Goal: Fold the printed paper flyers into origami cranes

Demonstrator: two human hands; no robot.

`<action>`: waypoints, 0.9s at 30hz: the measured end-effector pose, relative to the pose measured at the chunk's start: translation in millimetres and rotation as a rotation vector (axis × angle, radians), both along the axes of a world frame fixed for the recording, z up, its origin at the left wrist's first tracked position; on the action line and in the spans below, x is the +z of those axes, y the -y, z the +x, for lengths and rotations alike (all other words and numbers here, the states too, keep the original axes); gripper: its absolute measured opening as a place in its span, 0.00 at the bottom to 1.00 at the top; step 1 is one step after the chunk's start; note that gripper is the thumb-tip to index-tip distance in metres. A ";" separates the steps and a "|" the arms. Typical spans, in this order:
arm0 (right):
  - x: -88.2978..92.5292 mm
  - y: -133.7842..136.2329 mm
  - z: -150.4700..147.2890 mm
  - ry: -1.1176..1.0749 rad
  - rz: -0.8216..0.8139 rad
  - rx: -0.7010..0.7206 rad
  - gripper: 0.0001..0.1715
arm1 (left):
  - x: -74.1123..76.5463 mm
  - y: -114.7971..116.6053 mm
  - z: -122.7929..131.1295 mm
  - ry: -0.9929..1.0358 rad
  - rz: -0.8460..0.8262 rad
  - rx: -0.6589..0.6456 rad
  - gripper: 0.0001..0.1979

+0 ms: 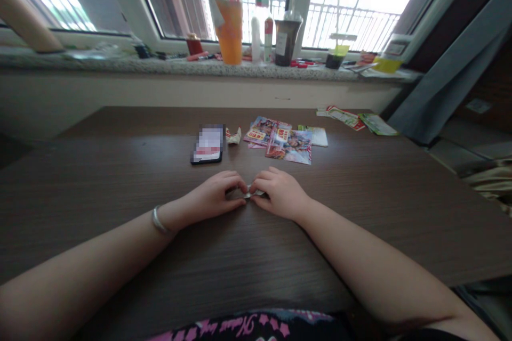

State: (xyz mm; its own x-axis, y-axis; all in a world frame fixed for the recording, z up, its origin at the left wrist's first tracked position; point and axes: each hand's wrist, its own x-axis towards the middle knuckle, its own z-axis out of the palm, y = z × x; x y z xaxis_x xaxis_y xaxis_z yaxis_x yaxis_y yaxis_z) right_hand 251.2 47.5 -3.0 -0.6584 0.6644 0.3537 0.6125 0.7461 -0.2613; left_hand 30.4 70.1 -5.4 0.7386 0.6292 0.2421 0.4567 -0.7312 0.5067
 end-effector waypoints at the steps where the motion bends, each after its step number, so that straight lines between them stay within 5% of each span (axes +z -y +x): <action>1: 0.7 0.9 -0.3 -0.015 -0.001 -0.001 0.04 | 0.2 -0.3 -0.3 0.013 -0.017 -0.005 0.07; 13: -5.9 -2.7 -4.5 -0.229 -0.243 -0.107 0.04 | -1.9 -0.9 2.0 0.083 -0.034 0.008 0.07; 27: -12.0 -12.6 -3.1 -0.154 -0.068 -0.088 0.03 | -1.9 -1.7 3.7 0.007 0.123 0.023 0.07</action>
